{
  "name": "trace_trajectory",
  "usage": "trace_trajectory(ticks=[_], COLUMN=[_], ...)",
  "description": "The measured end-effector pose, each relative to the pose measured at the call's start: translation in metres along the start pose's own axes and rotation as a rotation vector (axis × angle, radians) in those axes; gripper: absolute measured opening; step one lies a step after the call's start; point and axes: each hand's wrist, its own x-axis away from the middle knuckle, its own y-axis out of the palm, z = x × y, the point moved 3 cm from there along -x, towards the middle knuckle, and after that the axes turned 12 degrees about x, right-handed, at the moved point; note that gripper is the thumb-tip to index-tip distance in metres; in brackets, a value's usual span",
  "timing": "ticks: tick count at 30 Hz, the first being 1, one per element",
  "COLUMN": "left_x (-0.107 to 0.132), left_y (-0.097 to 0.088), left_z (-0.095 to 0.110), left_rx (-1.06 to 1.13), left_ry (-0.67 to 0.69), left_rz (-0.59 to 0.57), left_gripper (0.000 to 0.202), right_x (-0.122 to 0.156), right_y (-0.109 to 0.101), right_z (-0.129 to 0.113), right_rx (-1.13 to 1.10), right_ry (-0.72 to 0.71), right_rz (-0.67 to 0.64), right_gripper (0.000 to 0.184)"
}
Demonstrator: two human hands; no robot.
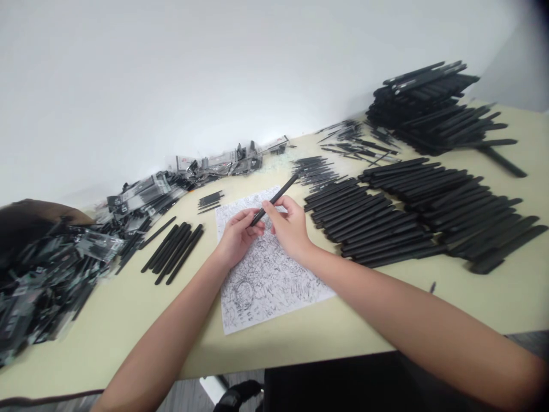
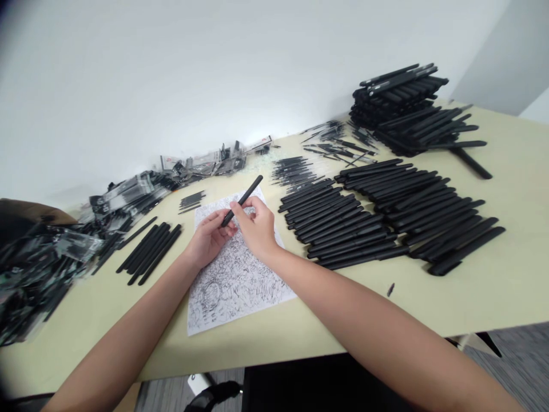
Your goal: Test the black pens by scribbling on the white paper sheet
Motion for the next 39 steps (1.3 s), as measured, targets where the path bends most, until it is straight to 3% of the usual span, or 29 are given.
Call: trace_trajectory(ticks=[7,16,22,33,39], left_x=[0.0003,-0.0026,-0.0008,0.0003,-0.0011], left_y=[-0.0029,-0.0003,0.0015,-0.0029,-0.0016], left_z=[-0.0009,-0.0002,-0.0008,-0.0015,-0.0008], left_rx=[0.017,0.002,-0.023,0.058,0.046], left_ry=[0.05,-0.023,0.021,0.09,0.056], left_rz=[0.048,0.064,0.014,0.081,0.068], left_gripper=[0.036,0.029,0.023,0.038,0.035], right_x=[0.0007,0.0015,-0.0001,0.0013,0.0016], right_y=[-0.0006,0.0008,0.0016,0.0004,0.0], right_z=[-0.0014,-0.0023,0.0016,-0.0013,-0.0025], right_rx=[-0.018,-0.094,-0.058,-0.066,-0.072], right_ry=[0.004,0.027,0.009,0.019,0.016], right_rz=[0.002,-0.019,-0.012,-0.014,-0.022], right_gripper=[0.034,0.035,0.034,0.032,0.032])
